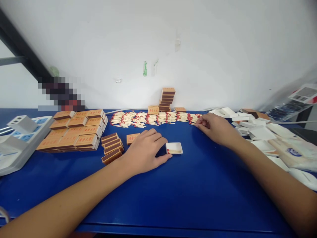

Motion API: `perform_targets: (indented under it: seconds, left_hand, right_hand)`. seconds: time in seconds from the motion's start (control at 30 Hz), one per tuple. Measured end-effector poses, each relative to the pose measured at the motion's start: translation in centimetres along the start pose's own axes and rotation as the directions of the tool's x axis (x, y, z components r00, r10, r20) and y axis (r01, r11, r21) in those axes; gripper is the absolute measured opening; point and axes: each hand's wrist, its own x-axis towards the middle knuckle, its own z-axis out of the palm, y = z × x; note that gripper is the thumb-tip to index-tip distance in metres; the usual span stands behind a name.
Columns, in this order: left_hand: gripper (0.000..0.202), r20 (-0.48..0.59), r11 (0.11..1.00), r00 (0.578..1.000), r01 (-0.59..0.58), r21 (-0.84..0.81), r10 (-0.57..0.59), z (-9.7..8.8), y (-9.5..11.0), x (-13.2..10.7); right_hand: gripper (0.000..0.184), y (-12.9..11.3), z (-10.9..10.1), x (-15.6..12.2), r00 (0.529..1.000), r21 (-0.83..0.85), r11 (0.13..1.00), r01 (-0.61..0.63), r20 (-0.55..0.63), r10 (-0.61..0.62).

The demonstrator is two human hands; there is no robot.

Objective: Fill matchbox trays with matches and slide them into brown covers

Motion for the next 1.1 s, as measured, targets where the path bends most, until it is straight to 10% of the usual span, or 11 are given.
perform_targets:
  seconds: [0.87,1.1]
  left_hand:
    - [0.031,0.012,1.000,1.000,0.005,0.003,-0.005,0.1,0.0,0.0]
    - [0.028,-0.023,0.998,0.998,0.060,0.011,-0.060,0.0,0.0,0.0]
  right_hand:
    - [0.026,-1.4,-0.4,-0.2,0.996,0.062,0.996,0.057,0.066,-0.061]
    - [0.023,-5.4,-1.5,-1.8,0.978,0.170,0.966,0.196,0.038,-0.205]
